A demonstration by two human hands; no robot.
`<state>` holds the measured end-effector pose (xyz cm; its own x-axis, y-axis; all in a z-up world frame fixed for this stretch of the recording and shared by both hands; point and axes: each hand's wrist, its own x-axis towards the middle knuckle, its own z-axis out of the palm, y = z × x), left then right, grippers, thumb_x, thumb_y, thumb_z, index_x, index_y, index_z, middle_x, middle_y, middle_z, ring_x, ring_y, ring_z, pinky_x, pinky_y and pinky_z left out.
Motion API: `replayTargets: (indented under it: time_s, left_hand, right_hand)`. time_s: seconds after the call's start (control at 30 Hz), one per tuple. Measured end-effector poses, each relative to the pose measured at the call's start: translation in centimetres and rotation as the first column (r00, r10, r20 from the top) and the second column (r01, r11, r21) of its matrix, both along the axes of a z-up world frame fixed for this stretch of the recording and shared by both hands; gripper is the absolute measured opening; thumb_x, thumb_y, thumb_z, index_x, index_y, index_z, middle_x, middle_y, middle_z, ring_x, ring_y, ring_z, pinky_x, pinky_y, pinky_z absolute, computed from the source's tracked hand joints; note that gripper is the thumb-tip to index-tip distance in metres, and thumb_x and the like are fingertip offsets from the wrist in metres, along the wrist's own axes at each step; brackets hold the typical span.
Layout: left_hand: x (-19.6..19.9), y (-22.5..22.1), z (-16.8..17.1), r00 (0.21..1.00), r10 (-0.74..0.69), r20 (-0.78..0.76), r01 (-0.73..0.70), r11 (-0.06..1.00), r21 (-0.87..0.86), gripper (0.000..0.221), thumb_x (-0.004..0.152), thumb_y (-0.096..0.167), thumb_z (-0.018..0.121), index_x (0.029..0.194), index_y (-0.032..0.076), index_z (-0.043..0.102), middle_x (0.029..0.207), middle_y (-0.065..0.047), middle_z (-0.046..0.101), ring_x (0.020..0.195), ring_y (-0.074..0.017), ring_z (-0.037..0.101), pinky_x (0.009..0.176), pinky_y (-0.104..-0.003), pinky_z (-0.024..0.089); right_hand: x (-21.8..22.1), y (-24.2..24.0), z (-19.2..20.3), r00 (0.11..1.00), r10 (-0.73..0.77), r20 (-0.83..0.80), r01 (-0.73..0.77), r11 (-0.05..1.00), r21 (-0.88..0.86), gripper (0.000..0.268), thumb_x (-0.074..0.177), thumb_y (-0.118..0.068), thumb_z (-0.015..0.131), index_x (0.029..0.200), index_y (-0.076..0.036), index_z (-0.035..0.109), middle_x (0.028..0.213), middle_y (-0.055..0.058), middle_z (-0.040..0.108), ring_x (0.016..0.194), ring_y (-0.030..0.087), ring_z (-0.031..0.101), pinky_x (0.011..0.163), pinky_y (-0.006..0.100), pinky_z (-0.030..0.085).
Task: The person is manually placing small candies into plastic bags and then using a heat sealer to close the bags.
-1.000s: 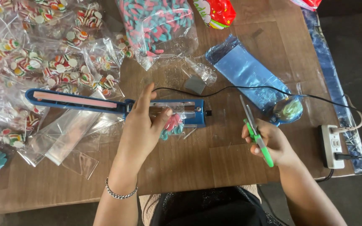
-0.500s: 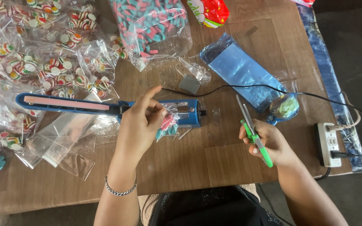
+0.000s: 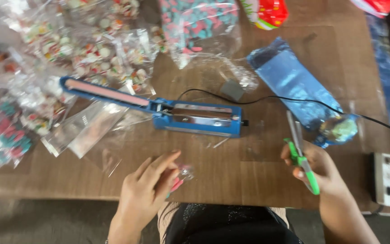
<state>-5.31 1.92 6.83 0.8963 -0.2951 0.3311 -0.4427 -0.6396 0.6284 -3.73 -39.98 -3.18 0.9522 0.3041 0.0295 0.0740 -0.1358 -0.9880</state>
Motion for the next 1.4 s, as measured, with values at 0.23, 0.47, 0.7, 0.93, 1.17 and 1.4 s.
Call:
replayTargets:
  time_s: [0.23,0.47,0.7,0.93,1.17,1.4]
  left_hand:
    - [-4.1,11.7,1.1,0.926,0.374,0.06,-0.378,0.919,0.111,0.012,0.091,0.013,0.072,0.1,0.007,0.067,0.123,-0.014,0.074,0.116,-0.0243,0.073,0.092,-0.031,0.06]
    - [2.8,25.1,5.0,0.766,0.64,0.055,-0.643,0.763,0.067,0.038,0.114,-0.007,0.071,0.149,-0.017,0.06,0.108,-0.013,0.072,0.056,-0.0137,0.055,0.04,-0.028,0.044]
    - [8.9,34.5,0.2,0.552,0.817,0.164,-0.834,0.542,0.105,0.032,0.121,0.02,0.066,0.143,-0.002,0.058,0.138,-0.021,0.059,0.111,-0.0379,0.062,0.076,-0.049,0.051]
    - [6.2,27.7,-7.2,0.616,0.606,0.503,-0.706,0.708,0.013,0.03,0.106,-0.019,0.076,0.134,-0.012,0.07,0.129,-0.026,0.066,0.114,-0.0355,0.056,0.072,-0.042,0.051]
    - [2.9,19.4,-9.1,0.718,0.635,0.286,-0.693,0.693,0.2,0.008,0.107,0.006,0.072,0.112,0.012,0.075,0.123,-0.003,0.074,0.12,-0.032,0.053,0.097,-0.05,0.044]
    - [6.7,15.4,-8.2,0.944,0.322,0.079,-0.311,0.78,0.543,0.048,0.092,0.033,0.071,0.137,0.018,0.065,0.134,-0.009,0.06,0.127,-0.0372,0.054,0.106,-0.062,0.043]
  right_hand:
    - [-0.1,-2.7,-4.6,0.986,-0.067,-0.151,0.055,0.995,-0.084,0.038,0.074,-0.016,0.077,0.107,0.001,0.069,0.106,0.012,0.064,0.083,0.018,0.063,0.073,0.03,0.049]
    - [1.2,-3.1,-7.2,0.865,-0.185,-0.466,0.217,0.976,0.014,0.039,0.07,0.025,0.055,0.105,0.011,0.067,0.107,0.02,0.056,0.084,0.022,0.055,0.043,0.019,0.041]
    - [0.6,-0.2,-3.7,0.811,-0.276,-0.516,0.299,0.953,-0.041,0.026,0.093,0.002,0.046,0.105,0.011,0.067,0.088,0.022,0.057,0.065,0.021,0.057,0.047,0.023,0.046]
    - [-0.6,1.1,3.5,0.99,-0.135,0.051,0.143,0.87,-0.471,0.037,0.08,-0.009,0.076,0.117,-0.012,0.071,0.096,0.001,0.073,0.076,0.012,0.069,0.06,0.026,0.056]
    - [-3.2,-0.8,7.2,0.935,-0.243,0.258,0.351,0.544,-0.762,0.055,0.077,-0.021,0.082,0.124,0.002,0.067,0.087,0.008,0.071,0.063,0.018,0.068,0.058,0.031,0.054]
    - [-6.0,-2.5,1.3,0.961,-0.12,0.25,0.271,0.219,-0.937,0.052,0.075,-0.045,0.077,0.121,-0.02,0.072,0.101,-0.007,0.078,0.095,0.019,0.075,0.091,0.041,0.058]
